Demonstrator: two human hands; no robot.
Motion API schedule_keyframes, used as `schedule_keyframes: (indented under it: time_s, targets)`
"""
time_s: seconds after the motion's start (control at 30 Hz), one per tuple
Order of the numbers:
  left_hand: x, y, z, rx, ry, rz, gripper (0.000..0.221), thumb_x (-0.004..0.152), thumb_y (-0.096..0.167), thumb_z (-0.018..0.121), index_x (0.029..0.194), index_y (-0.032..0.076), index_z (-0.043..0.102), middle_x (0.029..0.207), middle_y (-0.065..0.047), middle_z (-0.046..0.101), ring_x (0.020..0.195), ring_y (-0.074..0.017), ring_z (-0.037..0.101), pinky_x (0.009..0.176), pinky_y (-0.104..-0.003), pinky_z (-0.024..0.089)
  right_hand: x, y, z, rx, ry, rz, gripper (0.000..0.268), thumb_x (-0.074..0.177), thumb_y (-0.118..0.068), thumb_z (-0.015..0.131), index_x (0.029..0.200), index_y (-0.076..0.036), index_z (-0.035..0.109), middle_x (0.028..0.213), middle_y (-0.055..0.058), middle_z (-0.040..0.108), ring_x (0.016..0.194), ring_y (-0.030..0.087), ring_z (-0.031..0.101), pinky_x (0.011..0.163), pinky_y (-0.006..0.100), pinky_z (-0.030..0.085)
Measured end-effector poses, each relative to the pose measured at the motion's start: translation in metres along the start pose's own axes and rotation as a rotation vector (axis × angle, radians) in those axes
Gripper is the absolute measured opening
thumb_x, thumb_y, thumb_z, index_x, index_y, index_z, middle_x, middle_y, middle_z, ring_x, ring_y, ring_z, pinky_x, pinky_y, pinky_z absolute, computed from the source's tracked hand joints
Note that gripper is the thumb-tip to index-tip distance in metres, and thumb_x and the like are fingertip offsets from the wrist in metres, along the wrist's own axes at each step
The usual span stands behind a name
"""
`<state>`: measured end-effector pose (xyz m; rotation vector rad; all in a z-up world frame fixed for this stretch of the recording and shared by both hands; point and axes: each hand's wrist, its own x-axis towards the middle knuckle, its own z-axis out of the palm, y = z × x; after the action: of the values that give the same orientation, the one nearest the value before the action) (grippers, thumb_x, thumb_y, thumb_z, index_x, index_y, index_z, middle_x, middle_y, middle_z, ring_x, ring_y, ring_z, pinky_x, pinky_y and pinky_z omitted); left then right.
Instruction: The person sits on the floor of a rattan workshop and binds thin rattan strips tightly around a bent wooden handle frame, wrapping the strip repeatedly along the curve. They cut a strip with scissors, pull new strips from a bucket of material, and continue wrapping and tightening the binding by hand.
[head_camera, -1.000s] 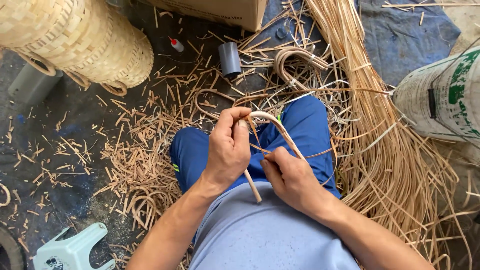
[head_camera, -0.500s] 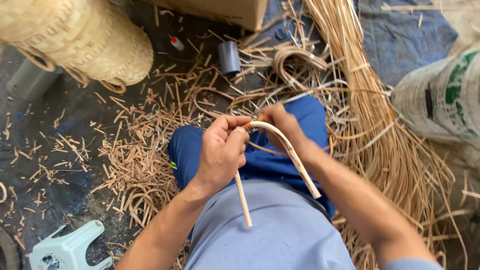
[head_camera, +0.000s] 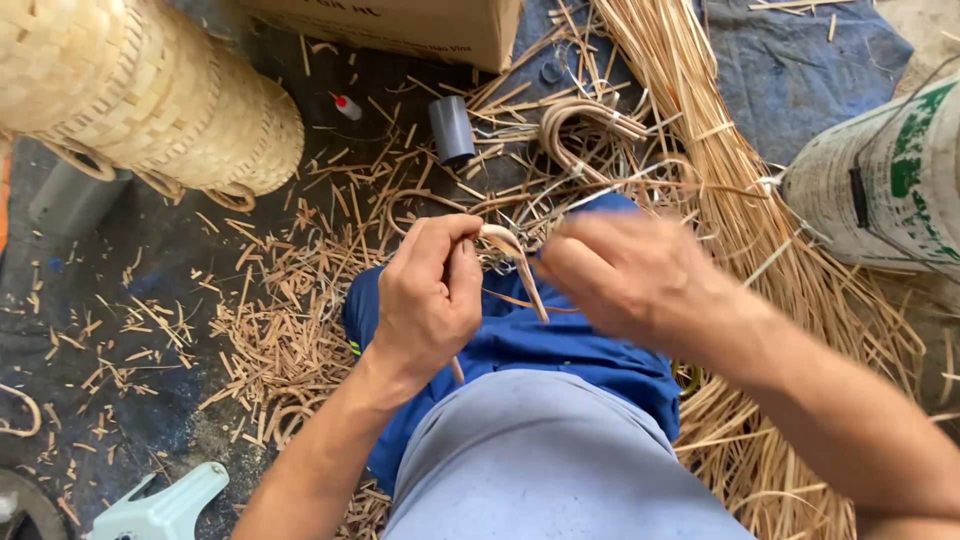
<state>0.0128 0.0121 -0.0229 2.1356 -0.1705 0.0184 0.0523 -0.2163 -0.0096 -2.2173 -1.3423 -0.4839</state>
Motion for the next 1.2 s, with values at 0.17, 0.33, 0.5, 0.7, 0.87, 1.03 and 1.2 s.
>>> schedule_keyframes:
  time_s: [0.17, 0.33, 0.5, 0.7, 0.87, 1.03, 1.2]
  targets:
    - [-0.001, -0.003, 0.008, 0.144, 0.181, 0.275, 0.020, 0.105, 0.000, 0.058, 0.124, 0.001, 0.059, 0.100, -0.014, 0.062, 0.080, -0.0241, 0.063, 0.071, -0.034, 0.053, -0.009, -0.040, 0.028, 1.253, -0.597, 1.156, 0.020, 0.100, -0.022, 0.055, 0.103, -0.003, 0.061, 0.071, 0.009, 0.074, 0.057, 0.018, 0.073, 0.051, 0.032, 0.058]
    - [-0.005, -0.005, 0.011, -0.064, 0.237, 0.137, 0.018, 0.108, 0.002, 0.053, 0.126, 0.001, 0.057, 0.102, -0.008, 0.063, 0.081, -0.0140, 0.059, 0.071, -0.029, 0.052, -0.040, -0.059, 0.098, 1.708, 0.133, 1.085, 0.023, 0.104, -0.012, 0.051, 0.122, 0.000, 0.060, 0.086, 0.007, 0.069, 0.069, 0.014, 0.065, 0.063, 0.029, 0.056]
    - [-0.008, -0.008, 0.003, -0.223, 0.245, -0.019, 0.017, 0.109, 0.004, 0.051, 0.125, 0.001, 0.057, 0.096, -0.002, 0.062, 0.076, -0.0049, 0.053, 0.064, -0.023, 0.047, -0.053, -0.076, 0.116, 1.548, 0.382, 0.862, 0.024, 0.111, -0.011, 0.049, 0.127, 0.003, 0.061, 0.092, 0.007, 0.069, 0.072, 0.010, 0.061, 0.065, 0.025, 0.051]
    - [-0.010, -0.008, 0.012, -0.358, 0.195, -0.041, 0.017, 0.109, 0.004, 0.051, 0.124, 0.001, 0.058, 0.095, -0.001, 0.062, 0.076, -0.0029, 0.051, 0.063, -0.021, 0.046, -0.040, -0.067, 0.119, 0.528, 0.299, 0.674, 0.017, 0.105, -0.006, 0.059, 0.120, 0.000, 0.063, 0.100, 0.008, 0.071, 0.076, 0.009, 0.071, 0.065, 0.021, 0.058]
    - [-0.004, -0.005, 0.015, -0.537, 0.177, -0.179, 0.017, 0.107, 0.007, 0.050, 0.120, 0.001, 0.059, 0.089, 0.001, 0.060, 0.066, -0.0012, 0.048, 0.054, -0.021, 0.042, -0.046, -0.068, 0.124, 0.775, 0.346, 0.908, 0.026, 0.105, 0.001, 0.054, 0.129, 0.002, 0.062, 0.092, 0.008, 0.076, 0.070, 0.012, 0.070, 0.063, 0.027, 0.060]
    - [-0.006, -0.010, 0.017, -0.612, 0.180, -0.219, 0.017, 0.107, 0.008, 0.049, 0.119, 0.001, 0.060, 0.085, 0.002, 0.058, 0.062, -0.0005, 0.045, 0.050, -0.020, 0.040, -0.035, -0.065, 0.112, 0.503, 0.371, 0.587, 0.024, 0.107, -0.001, 0.053, 0.130, -0.001, 0.056, 0.110, 0.013, 0.072, 0.082, 0.017, 0.073, 0.070, 0.029, 0.060]
    - [-0.004, -0.004, 0.015, -0.539, 0.199, -0.119, 0.017, 0.106, 0.007, 0.048, 0.118, 0.000, 0.058, 0.089, 0.002, 0.060, 0.070, -0.0010, 0.049, 0.058, -0.021, 0.043, -0.048, -0.052, 0.126, 1.445, 0.209, 1.268, 0.028, 0.107, -0.008, 0.049, 0.131, -0.002, 0.060, 0.096, 0.012, 0.076, 0.062, 0.013, 0.067, 0.055, 0.027, 0.058]
